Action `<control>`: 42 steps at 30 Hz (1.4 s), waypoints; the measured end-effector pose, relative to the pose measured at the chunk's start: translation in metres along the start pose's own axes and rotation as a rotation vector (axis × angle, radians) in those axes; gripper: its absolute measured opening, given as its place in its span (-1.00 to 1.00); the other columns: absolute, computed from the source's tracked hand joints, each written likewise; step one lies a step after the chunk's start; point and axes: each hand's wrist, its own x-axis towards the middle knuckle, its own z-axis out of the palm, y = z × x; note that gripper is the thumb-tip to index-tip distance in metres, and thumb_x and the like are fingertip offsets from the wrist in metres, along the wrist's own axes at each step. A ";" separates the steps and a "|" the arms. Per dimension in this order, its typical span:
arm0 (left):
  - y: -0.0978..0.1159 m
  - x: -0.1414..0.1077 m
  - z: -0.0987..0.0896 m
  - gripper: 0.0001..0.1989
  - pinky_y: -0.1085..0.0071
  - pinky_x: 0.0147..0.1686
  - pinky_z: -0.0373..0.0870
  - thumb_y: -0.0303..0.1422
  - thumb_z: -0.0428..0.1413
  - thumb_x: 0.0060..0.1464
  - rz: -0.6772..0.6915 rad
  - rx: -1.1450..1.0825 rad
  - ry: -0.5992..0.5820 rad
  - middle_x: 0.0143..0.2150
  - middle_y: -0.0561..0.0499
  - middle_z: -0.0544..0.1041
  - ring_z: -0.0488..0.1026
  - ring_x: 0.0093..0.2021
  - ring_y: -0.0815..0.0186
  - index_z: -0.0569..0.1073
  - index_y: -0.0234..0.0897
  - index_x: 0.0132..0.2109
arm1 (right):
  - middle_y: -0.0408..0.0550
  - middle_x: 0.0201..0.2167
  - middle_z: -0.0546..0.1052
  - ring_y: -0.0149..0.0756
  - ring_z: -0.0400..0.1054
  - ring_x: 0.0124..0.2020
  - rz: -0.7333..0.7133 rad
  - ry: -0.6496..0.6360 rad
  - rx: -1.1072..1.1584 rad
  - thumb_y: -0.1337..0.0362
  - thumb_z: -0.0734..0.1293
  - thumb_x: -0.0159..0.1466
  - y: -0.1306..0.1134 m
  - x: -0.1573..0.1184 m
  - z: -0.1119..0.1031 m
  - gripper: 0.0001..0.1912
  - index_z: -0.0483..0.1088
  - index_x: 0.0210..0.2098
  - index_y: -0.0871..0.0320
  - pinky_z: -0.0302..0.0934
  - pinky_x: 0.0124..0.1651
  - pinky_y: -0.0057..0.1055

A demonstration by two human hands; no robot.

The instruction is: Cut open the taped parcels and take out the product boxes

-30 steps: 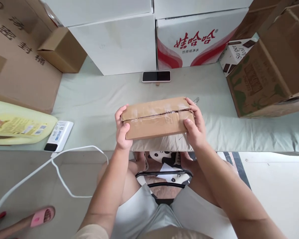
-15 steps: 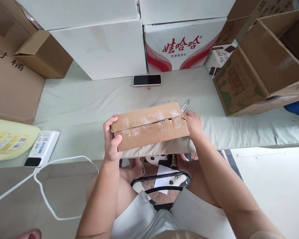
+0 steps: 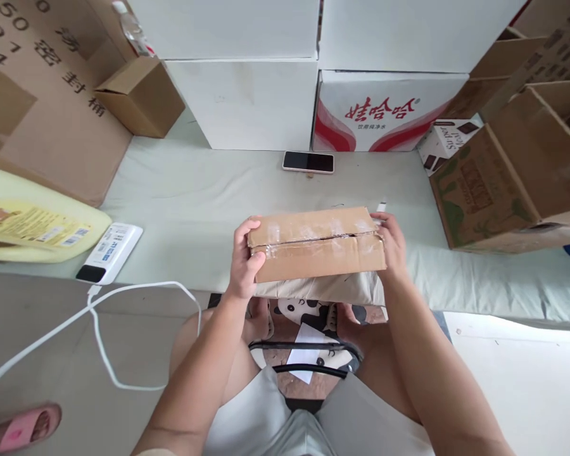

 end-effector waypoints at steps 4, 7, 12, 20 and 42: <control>0.003 0.001 0.000 -0.49 0.06 0.26 0.34 -0.03 0.16 0.19 0.020 0.027 -0.037 0.26 -0.09 0.35 0.35 0.26 0.04 0.35 -0.01 0.22 | -0.14 -0.44 0.48 -0.36 0.32 -0.48 0.019 0.124 0.484 0.05 0.16 0.01 -0.015 -0.002 -0.004 -0.53 0.40 -0.16 0.12 0.18 -0.38 -0.38; 0.006 0.002 0.001 -0.51 0.08 0.21 0.38 -0.03 0.14 0.21 0.033 0.061 -0.064 0.24 -0.11 0.35 0.37 0.22 0.05 0.33 -0.03 0.22 | -0.18 -0.44 0.51 -0.41 0.35 -0.48 -0.058 0.197 0.580 0.18 0.24 -0.07 -0.028 -0.010 -0.012 -0.53 0.38 -0.15 0.11 0.17 -0.38 -0.45; 0.008 0.000 0.006 -0.48 0.07 0.21 0.39 0.04 0.12 0.22 0.064 0.091 -0.073 0.20 -0.13 0.33 0.37 0.20 0.04 0.30 -0.05 0.22 | -0.38 -0.52 0.40 -0.48 0.23 -0.53 -0.295 0.405 0.498 0.30 0.34 -0.08 -0.061 -0.033 -0.011 -0.59 0.22 -0.22 0.01 0.08 -0.41 -0.49; 0.007 -0.005 0.009 -0.42 0.02 0.27 0.35 0.13 0.09 0.22 0.081 0.169 -0.054 0.20 -0.17 0.34 0.32 0.29 -0.01 0.28 -0.08 0.22 | -0.28 -0.66 0.32 -0.38 0.20 -0.66 -0.690 0.092 0.516 -0.02 0.24 0.31 -0.104 -0.084 0.018 -0.68 0.51 -0.21 0.01 0.20 -0.55 -0.36; 0.016 -0.006 0.006 -0.48 -0.04 0.31 0.29 0.05 0.14 0.23 0.054 0.098 -0.100 0.21 -0.16 0.29 0.26 0.34 -0.03 0.31 -0.03 0.22 | -0.11 -0.61 0.48 -0.37 0.31 -0.62 -0.944 -0.383 0.169 0.14 0.18 0.47 -0.085 -0.088 0.034 -0.60 0.63 -0.02 0.09 0.10 -0.57 -0.36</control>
